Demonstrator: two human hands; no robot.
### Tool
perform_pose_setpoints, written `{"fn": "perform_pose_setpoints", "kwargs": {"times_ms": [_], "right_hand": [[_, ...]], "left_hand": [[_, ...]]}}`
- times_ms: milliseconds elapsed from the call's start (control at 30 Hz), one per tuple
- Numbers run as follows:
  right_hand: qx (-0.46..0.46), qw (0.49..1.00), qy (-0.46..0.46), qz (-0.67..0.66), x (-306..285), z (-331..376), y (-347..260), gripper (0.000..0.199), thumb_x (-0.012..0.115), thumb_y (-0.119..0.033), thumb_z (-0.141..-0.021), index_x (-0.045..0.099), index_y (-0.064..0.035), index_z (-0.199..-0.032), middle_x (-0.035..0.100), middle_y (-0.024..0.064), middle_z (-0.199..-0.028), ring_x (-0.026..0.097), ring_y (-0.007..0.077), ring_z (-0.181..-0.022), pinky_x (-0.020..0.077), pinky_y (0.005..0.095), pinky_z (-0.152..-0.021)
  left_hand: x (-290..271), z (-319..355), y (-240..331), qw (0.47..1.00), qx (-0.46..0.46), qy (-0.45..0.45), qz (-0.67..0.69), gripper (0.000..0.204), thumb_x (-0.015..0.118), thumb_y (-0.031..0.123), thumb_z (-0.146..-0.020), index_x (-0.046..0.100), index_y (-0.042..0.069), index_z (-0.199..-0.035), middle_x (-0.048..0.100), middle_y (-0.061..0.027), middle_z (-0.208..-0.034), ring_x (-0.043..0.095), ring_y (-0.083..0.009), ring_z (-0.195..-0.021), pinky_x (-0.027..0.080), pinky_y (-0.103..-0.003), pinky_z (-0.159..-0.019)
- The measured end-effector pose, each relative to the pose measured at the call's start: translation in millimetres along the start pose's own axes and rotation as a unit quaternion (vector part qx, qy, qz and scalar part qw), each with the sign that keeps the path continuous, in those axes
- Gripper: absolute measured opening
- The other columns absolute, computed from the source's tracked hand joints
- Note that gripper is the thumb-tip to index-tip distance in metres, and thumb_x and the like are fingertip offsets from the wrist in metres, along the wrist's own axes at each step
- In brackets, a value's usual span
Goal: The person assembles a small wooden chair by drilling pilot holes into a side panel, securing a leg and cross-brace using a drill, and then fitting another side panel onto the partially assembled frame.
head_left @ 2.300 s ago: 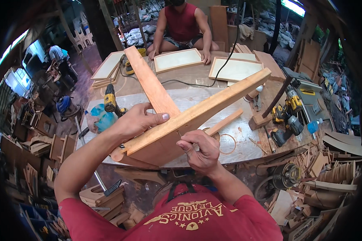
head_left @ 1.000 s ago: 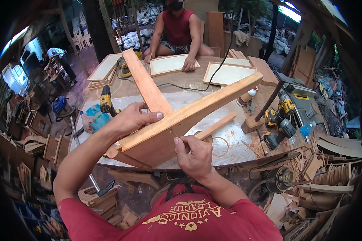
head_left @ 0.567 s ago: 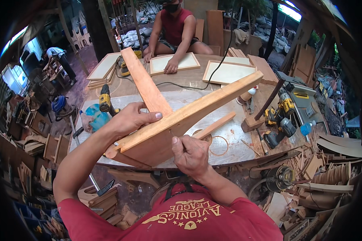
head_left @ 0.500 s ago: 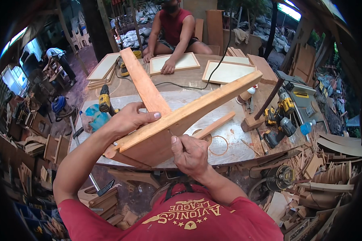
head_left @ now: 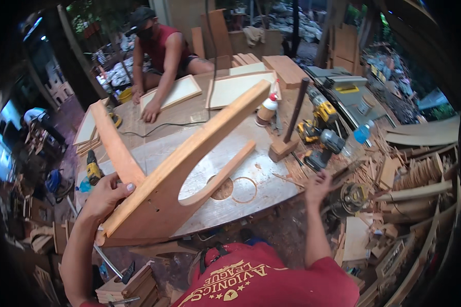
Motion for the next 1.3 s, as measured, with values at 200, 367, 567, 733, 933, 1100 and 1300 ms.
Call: {"fn": "perform_pose_setpoints", "kwargs": {"times_ms": [200,367,567,733,933,1100,1300], "right_hand": [[-0.087,0.981,-0.077,0.153,-35,-151,115,0.080,0.085,-0.011,-0.074,0.050,0.0048,-0.144,0.060,0.0171,-0.133,0.061,0.0276,-0.117,0.0491,0.0401,-0.103],[0.038,0.964,-0.250,-0.079,-14,-204,143,0.061,0.086,-0.004,-0.079,0.061,0.0038,-0.133,0.069,0.0090,-0.120,0.065,0.0187,-0.106,0.0523,0.0348,-0.097],[0.039,0.974,-0.210,-0.076,-3,-216,144,0.051,0.086,-0.002,-0.077,0.067,-0.0006,-0.124,0.071,0.0068,-0.115,0.067,0.0200,-0.100,0.0532,0.0352,-0.093],[-0.015,0.988,-0.150,-0.022,-40,-180,118,0.048,0.084,-0.004,-0.080,0.066,0.0017,-0.124,0.071,0.0081,-0.114,0.066,0.0204,-0.100,0.0530,0.0370,-0.094],[-0.004,0.996,-0.086,0.020,-121,-105,17,0.033,0.081,-0.010,-0.091,0.068,0.0044,-0.118,0.071,0.0078,-0.108,0.066,0.0180,-0.088,0.0560,0.0357,-0.080],[-0.005,0.935,-0.274,-0.226,-153,-11,-86,0.057,0.070,-0.013,-0.096,0.051,-0.0002,-0.148,0.066,0.0071,-0.108,0.058,0.0142,-0.086,0.0512,0.0306,-0.077],[0.164,0.856,-0.396,-0.290,-100,110,-139,0.072,0.076,-0.002,-0.083,0.047,-0.0032,-0.148,0.066,0.0198,-0.131,0.067,0.0195,-0.091,0.0568,0.0367,-0.086]], "left_hand": [[2,10,-4,1.000,0.023,0.008,-0.016,0.071,0.079,0.050,-0.091,0.056,-0.002,-0.134,0.063,-0.0037,-0.108,0.061,-0.0113,-0.092,0.054,-0.030,-0.086],[-1,-16,-3,0.986,-0.072,0.122,0.083,0.064,0.067,0.059,-0.098,0.060,0.000,-0.121,0.064,-0.0070,-0.101,0.067,-0.0150,-0.086,0.058,-0.036,-0.073],[2,-69,8,0.961,-0.029,0.233,0.148,0.052,0.075,0.035,-0.094,0.060,-0.007,-0.122,0.070,-0.0116,-0.098,0.072,-0.0221,-0.081,0.060,-0.040,-0.076],[12,-57,12,0.959,-0.026,0.254,0.120,0.050,0.078,0.030,-0.091,0.059,-0.008,-0.117,0.068,-0.0111,-0.095,0.071,-0.0209,-0.079,0.060,-0.038,-0.071],[13,-54,5,0.957,-0.026,0.214,0.196,0.049,0.079,0.028,-0.092,0.059,-0.007,-0.119,0.069,-0.0110,-0.101,0.071,-0.0211,-0.086,0.060,-0.038,-0.077],[-7,-48,-6,0.954,0.012,0.075,0.290,0.047,0.073,0.029,-0.092,0.058,-0.001,-0.125,0.069,-0.0126,-0.108,0.070,-0.0278,-0.101,0.056,-0.048,-0.093],[-7,-92,-16,0.847,0.176,-0.015,0.502,0.040,0.061,0.023,-0.093,0.057,-0.004,-0.122,0.067,-0.0166,-0.117,0.069,-0.0312,-0.113,0.057,-0.045,-0.099]]}}
Point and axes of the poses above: each hand's wrist, its own z-axis away from the middle knuckle, its own x-axis out of the palm, y = z × x, the point moved 2 cm from there along -z, towards the middle knuckle
